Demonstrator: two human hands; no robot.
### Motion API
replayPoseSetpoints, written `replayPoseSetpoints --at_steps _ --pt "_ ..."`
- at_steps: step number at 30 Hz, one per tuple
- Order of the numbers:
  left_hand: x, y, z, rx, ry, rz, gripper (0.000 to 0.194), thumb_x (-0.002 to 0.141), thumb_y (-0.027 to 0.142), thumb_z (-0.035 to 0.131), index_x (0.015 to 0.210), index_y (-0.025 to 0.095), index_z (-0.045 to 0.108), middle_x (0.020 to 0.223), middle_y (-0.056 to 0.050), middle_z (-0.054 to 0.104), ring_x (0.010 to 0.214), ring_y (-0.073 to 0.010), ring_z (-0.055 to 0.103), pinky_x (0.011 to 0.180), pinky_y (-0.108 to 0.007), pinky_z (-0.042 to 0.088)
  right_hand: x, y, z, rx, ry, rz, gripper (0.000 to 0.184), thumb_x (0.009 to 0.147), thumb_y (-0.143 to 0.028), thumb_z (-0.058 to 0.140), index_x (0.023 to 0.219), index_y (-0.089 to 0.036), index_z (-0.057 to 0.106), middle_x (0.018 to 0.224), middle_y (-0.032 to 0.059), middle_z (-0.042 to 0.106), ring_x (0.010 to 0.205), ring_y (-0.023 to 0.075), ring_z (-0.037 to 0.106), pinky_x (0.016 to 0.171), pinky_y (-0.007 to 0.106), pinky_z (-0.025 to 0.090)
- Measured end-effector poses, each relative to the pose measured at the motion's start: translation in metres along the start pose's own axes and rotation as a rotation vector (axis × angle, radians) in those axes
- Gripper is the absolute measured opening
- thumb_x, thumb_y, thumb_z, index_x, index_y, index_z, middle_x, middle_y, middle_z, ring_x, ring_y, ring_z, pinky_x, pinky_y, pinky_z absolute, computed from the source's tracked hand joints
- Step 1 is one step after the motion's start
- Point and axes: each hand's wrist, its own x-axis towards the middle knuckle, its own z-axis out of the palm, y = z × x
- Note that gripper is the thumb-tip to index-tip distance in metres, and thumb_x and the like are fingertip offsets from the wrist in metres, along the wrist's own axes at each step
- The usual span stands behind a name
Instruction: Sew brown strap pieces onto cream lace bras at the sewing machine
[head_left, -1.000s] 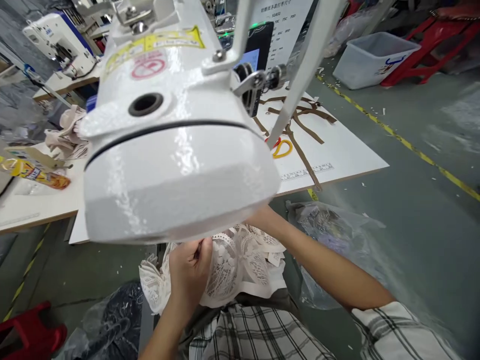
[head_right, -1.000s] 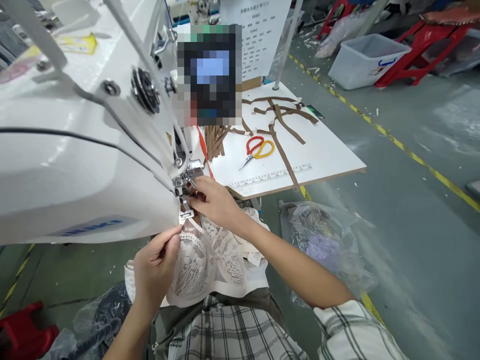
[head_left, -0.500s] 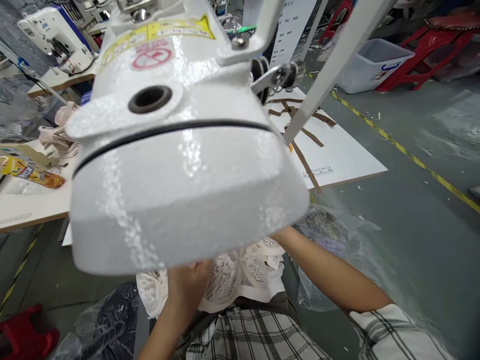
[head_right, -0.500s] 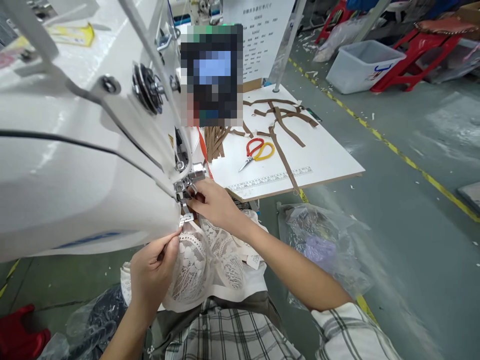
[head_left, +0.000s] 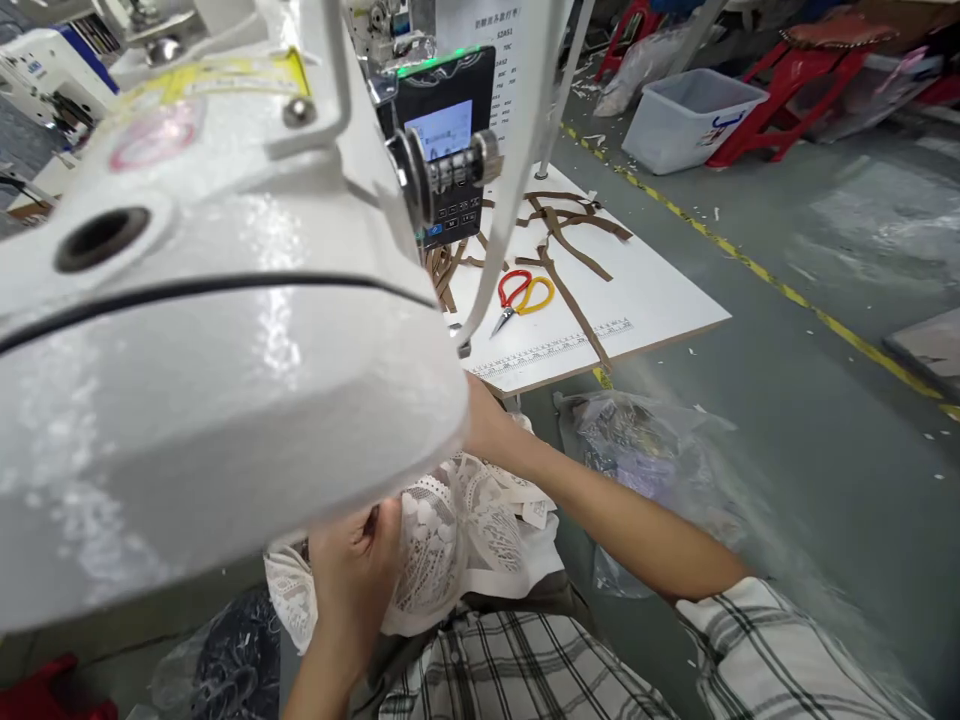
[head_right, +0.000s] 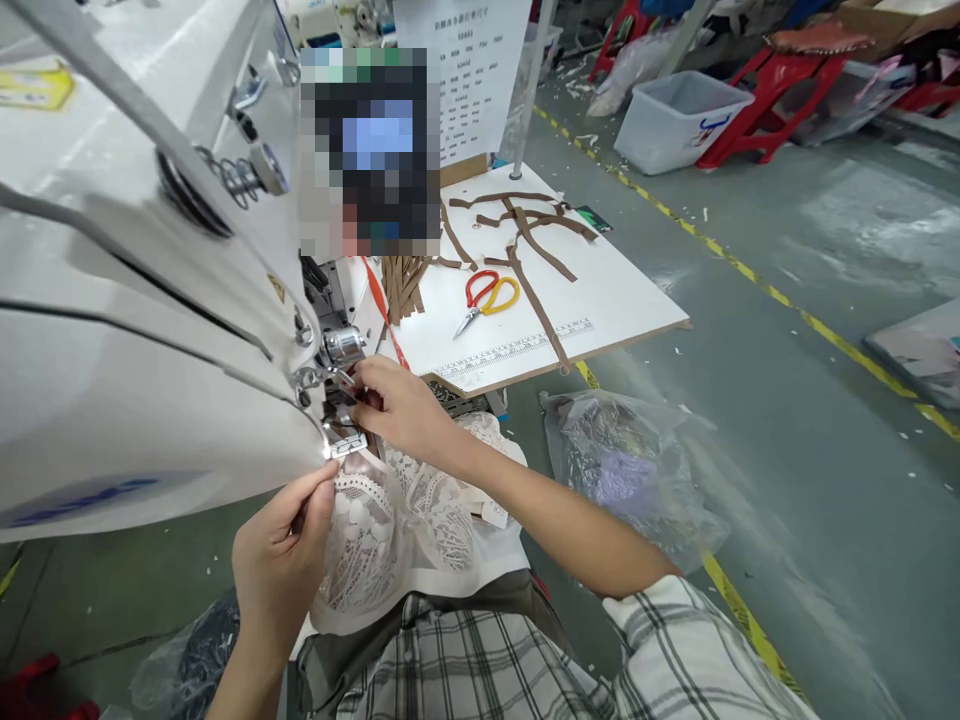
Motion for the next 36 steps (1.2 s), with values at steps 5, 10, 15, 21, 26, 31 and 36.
replayPoseSetpoints --at_steps 5,10,15,21,26,31,36 --pt "-0.002 0.000 -0.001 0.025 -0.007 -0.050 0.024 0.088 0.030 0.057 0.103 0.024 0.076 0.085 -0.002 0.078 0.067 -0.0186 0.071 0.051 -0.024 0.048 -0.003 0.002 0.002 0.048 0.029 -0.019 0.007 0.077 -0.011 0.057 0.078 -0.018 0.056 0.087 0.0015 0.056 0.075 0.0139 0.050 0.067 0.026 0.040" --pt "-0.004 -0.001 0.002 0.027 0.048 -0.047 0.024 0.089 0.032 0.058 0.100 0.022 0.076 0.093 -0.004 0.078 0.078 -0.0203 0.073 0.060 -0.025 0.052 -0.006 0.003 0.003 0.062 0.069 -0.024 0.008 0.078 -0.009 0.059 0.080 -0.018 0.057 0.089 0.0005 0.059 0.080 0.0131 0.052 0.069 0.024 0.038" --pt "-0.006 -0.002 0.005 0.024 0.090 -0.057 0.022 0.088 0.029 0.059 0.098 0.020 0.077 0.095 -0.005 0.078 0.086 -0.0196 0.073 0.068 -0.024 0.053 -0.020 0.008 0.007 0.208 0.164 0.078 0.010 0.085 -0.022 0.061 0.095 -0.019 0.060 0.112 0.0029 0.056 0.070 0.0081 0.052 0.066 0.025 0.041" --pt "-0.006 -0.002 0.006 0.028 0.107 -0.064 0.019 0.088 0.026 0.060 0.097 0.021 0.076 0.096 -0.003 0.077 0.088 -0.0184 0.072 0.071 -0.024 0.053 -0.052 0.011 0.007 0.349 0.237 0.222 0.014 0.089 -0.033 0.060 0.091 -0.019 0.057 0.090 0.0010 0.054 0.070 0.0096 0.050 0.064 0.024 0.041" --pt "-0.006 -0.002 0.005 0.031 0.093 -0.079 0.020 0.089 0.025 0.059 0.099 0.021 0.075 0.099 -0.004 0.077 0.089 -0.0196 0.071 0.070 -0.025 0.053 -0.072 0.006 0.005 0.394 0.135 0.255 0.016 0.088 -0.034 0.060 0.088 -0.019 0.054 0.085 0.0002 0.054 0.073 0.0112 0.051 0.066 0.025 0.043" --pt "-0.005 -0.001 0.005 0.016 0.106 -0.102 0.021 0.089 0.027 0.059 0.101 0.020 0.075 0.101 -0.005 0.076 0.090 -0.0194 0.070 0.070 -0.025 0.052 -0.080 0.002 0.006 0.387 0.061 0.275 0.018 0.086 -0.034 0.063 0.088 -0.020 0.053 0.087 -0.0006 0.054 0.074 0.0110 0.053 0.066 0.026 0.043" --pt "-0.004 0.000 0.003 0.012 0.101 -0.107 0.022 0.089 0.029 0.059 0.103 0.020 0.074 0.103 -0.006 0.075 0.093 -0.0206 0.069 0.075 -0.027 0.052 -0.082 0.001 0.008 0.409 0.055 0.277 0.020 0.085 -0.035 0.065 0.087 -0.020 0.052 0.086 -0.0015 0.053 0.073 0.0100 0.052 0.064 0.024 0.042"
